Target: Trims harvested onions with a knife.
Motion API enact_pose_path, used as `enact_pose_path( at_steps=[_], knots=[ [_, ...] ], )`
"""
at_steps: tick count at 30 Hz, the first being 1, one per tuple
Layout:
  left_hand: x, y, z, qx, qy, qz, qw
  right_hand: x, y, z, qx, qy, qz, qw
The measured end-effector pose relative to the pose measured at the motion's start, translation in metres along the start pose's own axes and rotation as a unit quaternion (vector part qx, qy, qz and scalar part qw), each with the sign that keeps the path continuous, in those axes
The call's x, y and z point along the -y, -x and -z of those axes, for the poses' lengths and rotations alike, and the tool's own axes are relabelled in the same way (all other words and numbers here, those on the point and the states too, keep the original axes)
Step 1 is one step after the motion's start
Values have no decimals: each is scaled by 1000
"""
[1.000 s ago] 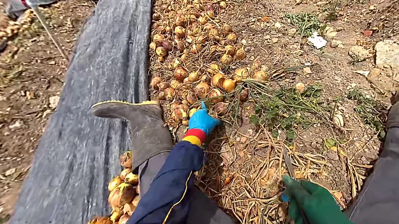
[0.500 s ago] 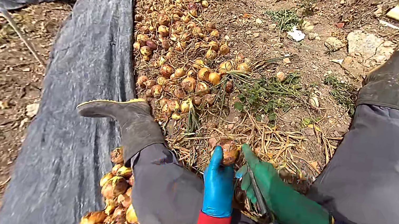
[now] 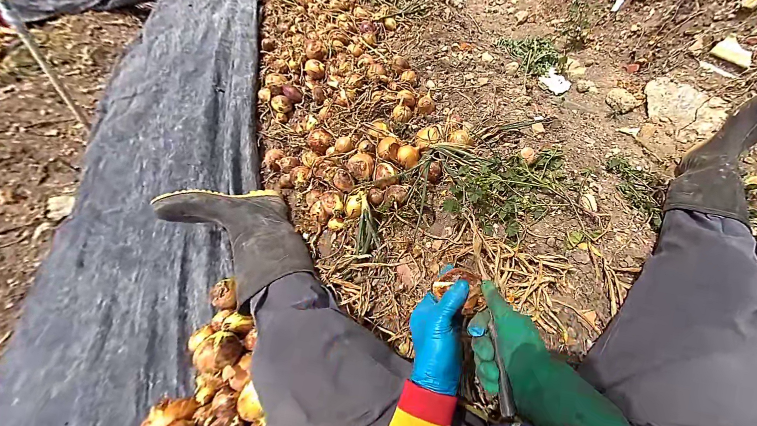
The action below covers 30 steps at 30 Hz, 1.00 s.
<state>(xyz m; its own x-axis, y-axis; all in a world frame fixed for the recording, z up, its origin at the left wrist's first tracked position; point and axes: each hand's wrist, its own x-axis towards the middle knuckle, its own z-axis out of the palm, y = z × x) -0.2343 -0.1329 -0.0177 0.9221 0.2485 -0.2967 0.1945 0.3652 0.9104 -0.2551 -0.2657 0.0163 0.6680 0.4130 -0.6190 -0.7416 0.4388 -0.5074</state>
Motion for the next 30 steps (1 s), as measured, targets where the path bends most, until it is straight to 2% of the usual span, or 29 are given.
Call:
enact_pose_path(
  at_steps=[2,3,4,5,7,10,14,17,22,26,28,30],
  knots=[
    [0,-14,23,-60,-104,-4,993,4,19,0,58,-4,82,995],
    [-4,-23,36,-83,-204,-6,975,15,25,0,41,43,94,994],
    [-12,-27,44,-83,-311,-9,947,26,25,1,-16,125,86,988],
    [-22,-24,49,-62,-400,-10,914,31,23,6,-59,232,73,968],
    [-38,-11,44,-1,-526,-22,850,36,18,12,-103,428,49,897],
    [-45,15,26,75,-623,-57,777,32,9,10,-134,567,9,813],
    [-38,29,13,122,-678,-117,715,27,1,11,-132,610,4,782],
    [-37,28,18,133,-697,-111,696,19,-1,20,-107,605,17,789],
    [-44,31,35,145,-688,-68,707,16,15,2,-70,495,-50,864],
    [-76,49,68,142,-699,-104,693,-12,0,-7,67,340,-59,936],
    [-96,62,89,114,-705,-131,688,-22,-4,-25,134,282,-98,945],
    [-115,76,121,41,-724,-132,676,-23,6,-49,221,251,-128,934]
  ],
)
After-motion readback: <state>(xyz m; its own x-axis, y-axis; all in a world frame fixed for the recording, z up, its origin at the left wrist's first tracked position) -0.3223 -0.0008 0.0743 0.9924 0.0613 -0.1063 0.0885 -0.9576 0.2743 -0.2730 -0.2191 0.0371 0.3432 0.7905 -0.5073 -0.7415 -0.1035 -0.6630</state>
